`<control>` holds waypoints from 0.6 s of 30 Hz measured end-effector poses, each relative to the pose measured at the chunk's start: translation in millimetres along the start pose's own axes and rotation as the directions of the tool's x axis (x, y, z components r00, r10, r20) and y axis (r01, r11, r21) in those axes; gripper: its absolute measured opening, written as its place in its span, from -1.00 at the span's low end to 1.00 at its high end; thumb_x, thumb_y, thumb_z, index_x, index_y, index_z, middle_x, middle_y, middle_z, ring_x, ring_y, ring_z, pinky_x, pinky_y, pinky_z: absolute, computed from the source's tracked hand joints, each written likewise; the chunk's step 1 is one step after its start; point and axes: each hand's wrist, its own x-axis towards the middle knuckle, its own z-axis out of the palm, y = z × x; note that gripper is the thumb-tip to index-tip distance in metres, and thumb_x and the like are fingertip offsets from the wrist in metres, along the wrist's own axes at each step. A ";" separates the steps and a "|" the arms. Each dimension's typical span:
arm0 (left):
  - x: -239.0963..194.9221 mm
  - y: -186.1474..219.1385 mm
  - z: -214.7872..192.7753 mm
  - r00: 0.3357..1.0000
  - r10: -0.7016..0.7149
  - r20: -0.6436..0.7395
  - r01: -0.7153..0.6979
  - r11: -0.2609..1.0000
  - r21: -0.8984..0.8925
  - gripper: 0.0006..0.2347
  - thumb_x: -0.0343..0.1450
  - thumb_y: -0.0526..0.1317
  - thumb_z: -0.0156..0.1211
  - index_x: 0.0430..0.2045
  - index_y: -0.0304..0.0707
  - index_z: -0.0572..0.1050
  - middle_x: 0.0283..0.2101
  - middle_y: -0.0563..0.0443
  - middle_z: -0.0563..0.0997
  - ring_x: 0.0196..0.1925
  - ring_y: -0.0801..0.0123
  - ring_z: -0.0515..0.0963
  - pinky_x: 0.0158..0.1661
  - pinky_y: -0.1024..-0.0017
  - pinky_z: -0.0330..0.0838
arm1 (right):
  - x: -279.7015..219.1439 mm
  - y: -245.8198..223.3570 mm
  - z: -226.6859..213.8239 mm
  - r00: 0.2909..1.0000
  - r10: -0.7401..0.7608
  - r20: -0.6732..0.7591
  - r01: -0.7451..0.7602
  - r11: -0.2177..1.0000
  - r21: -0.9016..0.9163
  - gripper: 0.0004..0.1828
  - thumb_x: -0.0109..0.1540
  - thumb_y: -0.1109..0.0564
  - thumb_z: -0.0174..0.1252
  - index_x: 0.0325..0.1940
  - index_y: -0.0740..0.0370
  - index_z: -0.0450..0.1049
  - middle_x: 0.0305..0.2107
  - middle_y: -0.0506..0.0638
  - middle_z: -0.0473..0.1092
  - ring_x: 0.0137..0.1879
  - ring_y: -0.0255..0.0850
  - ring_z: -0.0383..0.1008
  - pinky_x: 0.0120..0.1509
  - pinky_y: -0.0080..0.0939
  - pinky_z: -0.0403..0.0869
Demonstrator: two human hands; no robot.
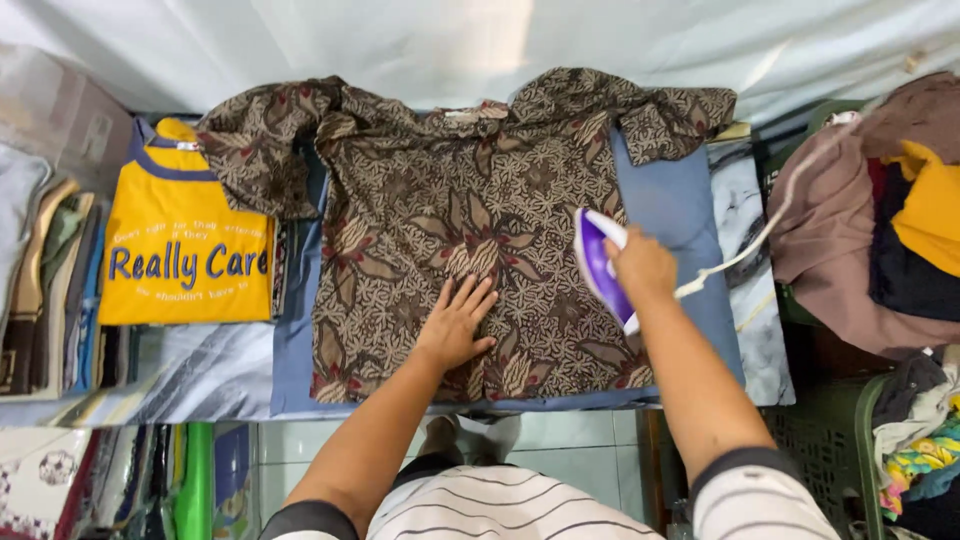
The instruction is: Ironing a patterned long-sleeved shirt on an ironing board.
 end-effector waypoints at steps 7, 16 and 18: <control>7.3 -27.0 -9.1 0.989 0.085 0.124 -0.092 0.994 0.052 -0.25 0.40 0.24 0.06 0.46 -0.05 0.03 0.54 0.02 -0.03 0.54 0.06 -0.08 0.43 -0.06 -0.25 | -6.2 6.7 5.7 0.996 0.092 0.014 -0.093 0.988 0.125 -0.43 0.22 -0.31 0.23 0.06 0.17 0.50 -0.19 0.27 0.55 -0.06 0.23 0.58 0.05 0.19 0.50; 44.1 -60.5 -22.3 0.977 0.177 0.115 -0.194 0.969 0.153 -0.20 0.40 0.34 -0.09 0.47 -0.06 -0.13 0.55 -0.03 -0.14 0.58 0.08 -0.21 0.44 0.09 -0.33 | -154.3 -10.2 11.2 0.967 0.067 0.245 -0.049 0.996 -0.080 -0.43 0.26 -0.40 0.05 0.04 0.07 0.44 -0.28 0.18 0.59 -0.15 0.15 0.64 -0.01 0.14 0.58; 40.9 -65.3 -29.6 0.968 0.164 0.190 -0.192 0.971 0.141 -0.19 0.41 0.36 -0.15 0.50 0.00 -0.20 0.58 0.04 -0.19 0.59 0.17 -0.24 0.46 0.07 -0.35 | -128.9 14.1 16.6 0.965 0.211 0.156 -0.217 0.976 0.021 -0.42 0.29 -0.36 0.04 0.06 0.16 0.42 -0.30 0.24 0.58 -0.16 0.22 0.61 -0.05 0.24 0.54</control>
